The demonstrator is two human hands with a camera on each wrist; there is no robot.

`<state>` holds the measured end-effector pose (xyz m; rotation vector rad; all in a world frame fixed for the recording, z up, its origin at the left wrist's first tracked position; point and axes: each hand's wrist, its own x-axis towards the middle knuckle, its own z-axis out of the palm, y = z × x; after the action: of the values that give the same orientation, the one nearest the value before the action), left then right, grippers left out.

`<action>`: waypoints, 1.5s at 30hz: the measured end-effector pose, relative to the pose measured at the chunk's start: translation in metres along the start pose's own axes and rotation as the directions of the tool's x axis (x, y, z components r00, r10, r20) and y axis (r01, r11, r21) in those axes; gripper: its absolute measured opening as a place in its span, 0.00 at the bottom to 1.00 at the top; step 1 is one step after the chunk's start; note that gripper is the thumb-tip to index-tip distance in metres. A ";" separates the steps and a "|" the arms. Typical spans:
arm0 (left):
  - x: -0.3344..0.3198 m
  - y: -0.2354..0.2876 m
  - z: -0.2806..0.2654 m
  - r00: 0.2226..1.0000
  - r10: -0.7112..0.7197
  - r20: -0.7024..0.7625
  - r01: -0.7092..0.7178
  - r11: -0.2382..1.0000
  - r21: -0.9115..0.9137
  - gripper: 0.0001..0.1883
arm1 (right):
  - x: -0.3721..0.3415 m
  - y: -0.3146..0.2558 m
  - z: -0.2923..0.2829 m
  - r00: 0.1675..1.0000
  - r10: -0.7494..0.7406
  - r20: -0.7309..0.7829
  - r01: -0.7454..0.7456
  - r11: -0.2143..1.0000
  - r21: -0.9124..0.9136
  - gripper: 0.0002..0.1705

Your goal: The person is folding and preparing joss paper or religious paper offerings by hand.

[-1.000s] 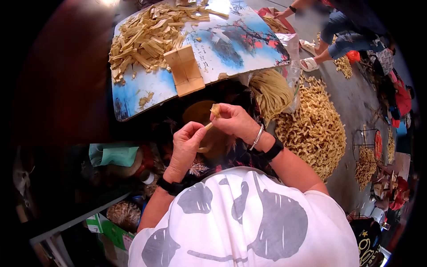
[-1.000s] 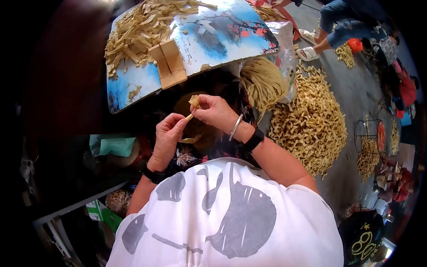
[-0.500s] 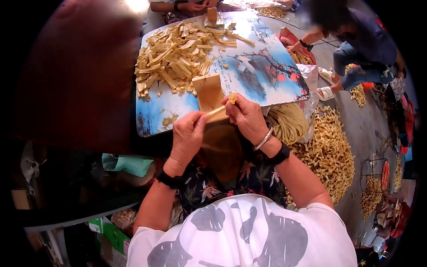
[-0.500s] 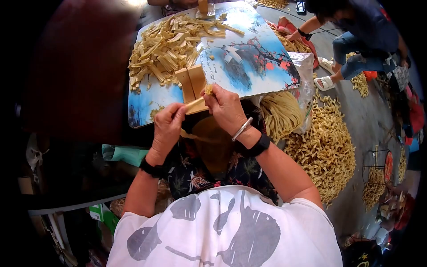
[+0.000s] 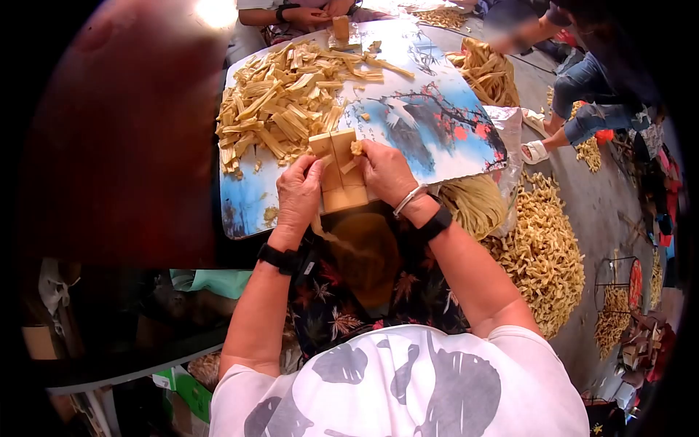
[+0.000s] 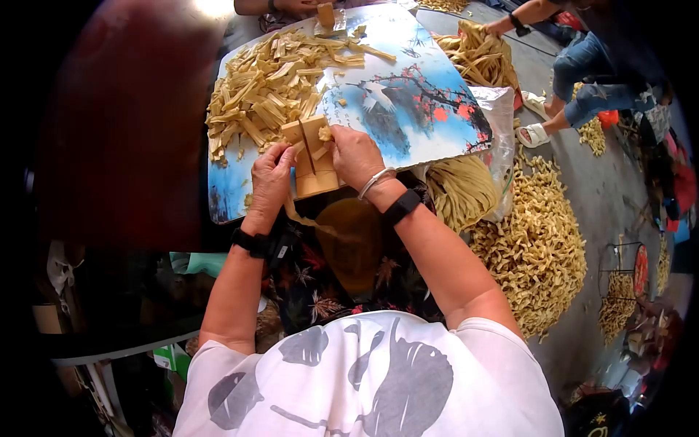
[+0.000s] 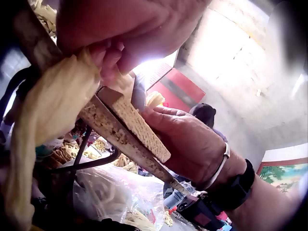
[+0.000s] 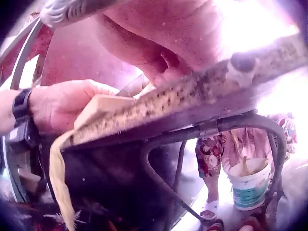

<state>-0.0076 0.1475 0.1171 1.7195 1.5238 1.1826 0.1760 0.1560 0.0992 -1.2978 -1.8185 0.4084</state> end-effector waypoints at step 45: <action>-0.158 0.060 0.000 0.829 0.409 0.382 -0.507 0.838 0.202 0.05 | -0.189 -0.057 -0.013 0.806 0.495 0.326 -0.555 0.438 0.707 0.18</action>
<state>0.0266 -0.0173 0.1285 2.4548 1.1516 0.8410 0.1712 -0.0377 0.0614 -1.1509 -0.9637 1.4469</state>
